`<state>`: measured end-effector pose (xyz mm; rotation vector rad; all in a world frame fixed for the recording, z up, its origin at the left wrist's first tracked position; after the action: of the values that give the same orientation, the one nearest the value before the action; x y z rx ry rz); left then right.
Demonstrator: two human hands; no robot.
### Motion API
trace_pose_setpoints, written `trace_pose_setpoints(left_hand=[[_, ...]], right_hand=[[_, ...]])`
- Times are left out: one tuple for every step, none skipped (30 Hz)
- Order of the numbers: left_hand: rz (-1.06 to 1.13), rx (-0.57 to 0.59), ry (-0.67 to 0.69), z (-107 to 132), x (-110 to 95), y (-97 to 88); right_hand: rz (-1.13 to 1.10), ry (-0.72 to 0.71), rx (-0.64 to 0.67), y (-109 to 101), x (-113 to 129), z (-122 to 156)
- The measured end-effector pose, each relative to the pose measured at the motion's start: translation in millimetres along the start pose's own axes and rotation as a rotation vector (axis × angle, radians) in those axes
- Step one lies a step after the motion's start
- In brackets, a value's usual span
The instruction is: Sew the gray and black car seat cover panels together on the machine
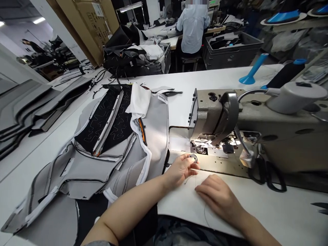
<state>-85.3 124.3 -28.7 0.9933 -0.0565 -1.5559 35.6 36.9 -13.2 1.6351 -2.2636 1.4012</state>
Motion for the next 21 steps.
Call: trace_pose_setpoints(left_hand=[[0.059,0.004,-0.05,-0.8,1.3,-0.7],[0.094,0.011,-0.097,-1.4,2.5,-1.2],[0.098,0.019,-0.133,-1.6,3.4,-1.7],[0.07,0.027,-0.154,-1.4,3.7,-2.1],[0.013,0.034,-0.153,-1.0,3.3,-2.4],[-0.074,0.037,-0.127,-0.4,2.0,-2.4],[-0.185,0.032,-0.078,0.2,0.0,-2.2],[-0.306,0.015,-0.006,0.6,-2.7,-2.0],[-0.424,-0.009,0.077,1.0,-5.7,-1.5],[-0.529,-0.035,0.158,1.0,-8.6,-1.0],[-0.619,-0.068,0.226,0.8,-11.2,-0.6],[-0.697,-0.103,0.275,0.2,-13.3,-0.5],[-0.759,-0.139,0.304,-0.6,-14.9,-0.8],[-0.812,-0.171,0.322,-1.4,-16.2,-1.0],[-0.861,-0.195,0.334,-2.2,-17.3,-1.1],[-0.908,-0.215,0.344,-2.8,-18.0,-1.0],[-0.962,-0.234,0.363,-3.3,-18.7,-0.6],[-1.031,-0.263,0.393,-3.7,-19.3,0.2],[-1.114,-0.312,0.433,-4.1,-19.8,0.9],[-1.207,-0.381,0.471,-4.9,-20.1,1.3],[-1.299,-0.455,0.503,-6.1,-20.1,1.6]], right_hand=[[0.032,-0.084,0.074,2.4,4.8,-0.3],[0.054,-0.139,0.136,3.9,7.9,0.0],[0.071,-0.166,0.181,4.1,8.9,0.7],[0.095,-0.163,0.199,2.5,7.6,1.5],[0.134,-0.129,0.181,-0.8,3.9,1.9],[0.186,-0.065,0.136,-5.5,-2.1,2.1],[0.24,0.022,0.077,-10.6,-9.7,2.1],[0.284,0.113,0.018,-15.3,-18.0,1.8],[0.311,0.19,-0.028,-18.6,-26.1,1.2],[0.318,0.24,-0.052,-19.9,-33.6,0.0],[0.313,0.263,-0.055,-19.3,-39.8,-1.6],[0.305,0.266,-0.05,-17.4,-44.8,-3.3],[0.304,0.262,-0.052,-14.9,-48.6,-4.7],[0.308,0.263,-0.058,-12.2,-51.4,-5.4],[0.317,0.269,-0.067,-9.7,-53.6,-5.6],[0.328,0.278,-0.074,-7.4,-55.4,-5.6],[0.343,0.288,-0.075,-5.7,-57.0,-5.5],[0.363,0.299,-0.074,-4.5,-58.8,-5.7],[0.388,0.314,-0.07,-4.0,-61.2,-6.4],[0.42,0.334,-0.063,-3.9,-64.2,-7.6],[0.459,0.361,-0.054,-4.2,-68.2,-9.3]])
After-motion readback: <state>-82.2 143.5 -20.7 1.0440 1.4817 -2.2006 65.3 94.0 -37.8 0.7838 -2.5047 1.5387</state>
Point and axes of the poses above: each hand's wrist, its own z-axis away from the middle knuckle, its own y-axis out of the palm, x = y × z, the point moved 3 cm from there along -z, towards the middle knuckle, and after that the axes turned 15 degrees about -y, right-handed, at the moved point
